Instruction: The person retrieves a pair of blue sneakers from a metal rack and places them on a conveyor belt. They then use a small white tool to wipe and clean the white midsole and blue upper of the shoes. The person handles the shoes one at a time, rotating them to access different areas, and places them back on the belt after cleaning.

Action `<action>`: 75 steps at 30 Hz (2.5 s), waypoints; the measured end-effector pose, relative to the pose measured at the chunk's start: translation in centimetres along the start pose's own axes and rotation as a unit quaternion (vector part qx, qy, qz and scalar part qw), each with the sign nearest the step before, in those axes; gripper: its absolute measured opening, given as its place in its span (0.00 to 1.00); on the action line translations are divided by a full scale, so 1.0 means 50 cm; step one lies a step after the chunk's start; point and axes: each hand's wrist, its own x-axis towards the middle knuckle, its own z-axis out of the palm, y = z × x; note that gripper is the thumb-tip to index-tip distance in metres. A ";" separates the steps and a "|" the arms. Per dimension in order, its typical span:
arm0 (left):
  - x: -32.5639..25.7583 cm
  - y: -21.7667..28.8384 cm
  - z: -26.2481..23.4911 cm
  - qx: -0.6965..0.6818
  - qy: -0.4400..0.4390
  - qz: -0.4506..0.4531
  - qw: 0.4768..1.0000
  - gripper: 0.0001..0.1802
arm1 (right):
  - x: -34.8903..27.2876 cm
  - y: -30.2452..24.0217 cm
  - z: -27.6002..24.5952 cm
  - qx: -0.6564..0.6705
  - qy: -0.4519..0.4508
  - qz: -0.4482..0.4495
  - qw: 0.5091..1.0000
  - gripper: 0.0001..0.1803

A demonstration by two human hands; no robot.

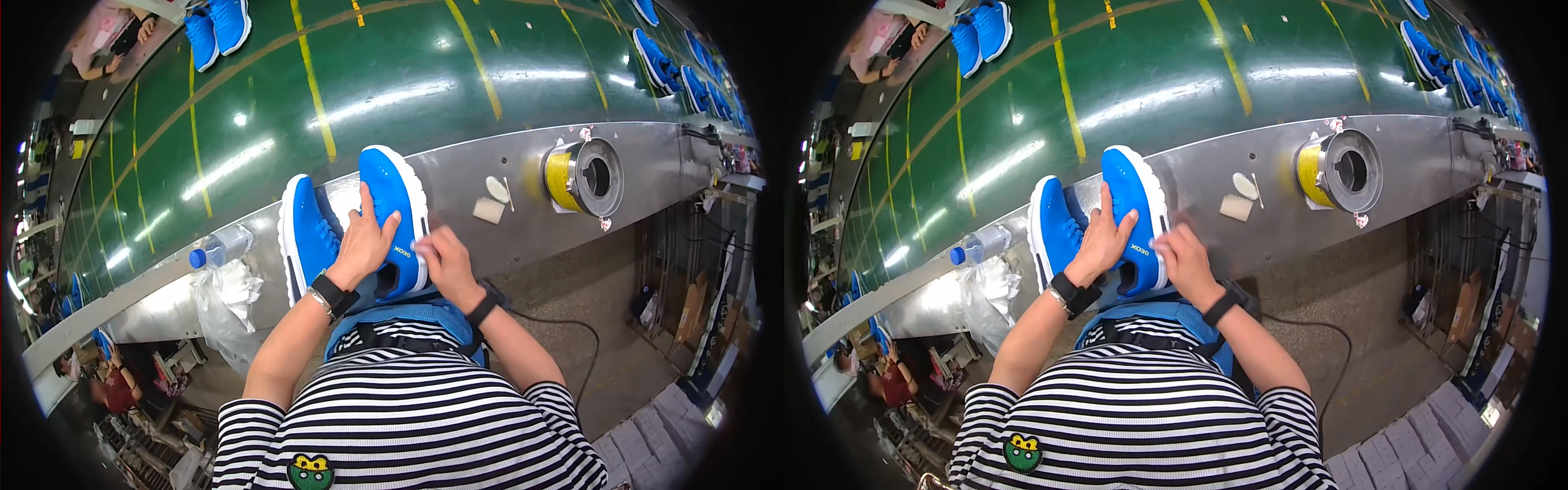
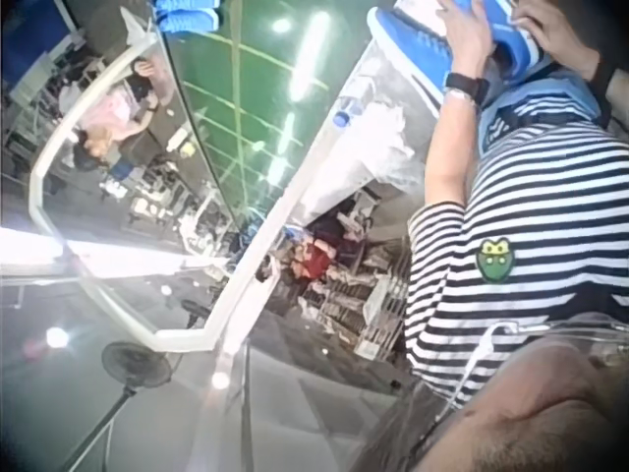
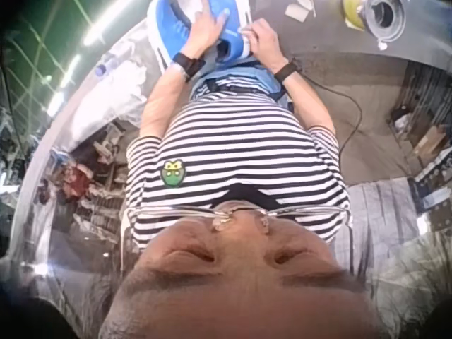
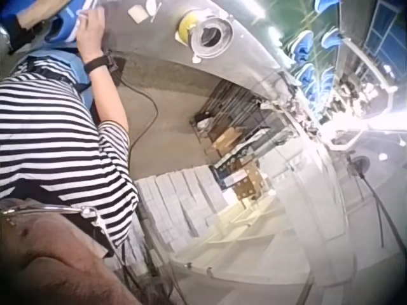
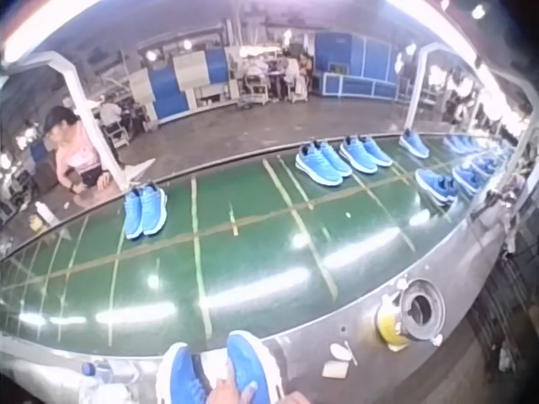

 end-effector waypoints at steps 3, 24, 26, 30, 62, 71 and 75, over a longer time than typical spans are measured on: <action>0.003 -0.008 0.006 -0.015 0.004 0.001 1.000 0.47 | -0.116 0.011 -0.008 -0.015 -0.080 -0.006 0.997 0.03; -0.211 -0.119 -0.005 -0.149 0.135 0.181 0.963 0.26 | -0.056 0.132 -0.166 0.074 0.254 0.159 0.951 0.04; -0.232 -0.165 -0.032 -0.174 0.250 0.093 0.948 0.26 | -0.055 0.139 -0.173 0.067 0.239 0.156 0.956 0.04; -0.208 -0.280 -0.043 -0.176 0.311 -0.009 0.934 0.30 | -0.044 0.144 -0.171 0.069 0.230 0.157 0.958 0.03; -0.146 -0.393 0.013 -0.497 0.024 -0.093 0.862 0.29 | -0.050 0.208 -0.204 -0.017 0.236 0.123 0.964 0.04; -0.139 -0.380 0.022 -0.536 0.033 -0.080 0.840 0.33 | 0.012 0.166 -0.229 -0.082 0.252 0.140 0.954 0.06; -0.139 -0.388 0.015 -0.528 0.027 -0.094 0.843 0.35 | 0.028 0.185 -0.251 -0.208 0.183 0.119 0.953 0.15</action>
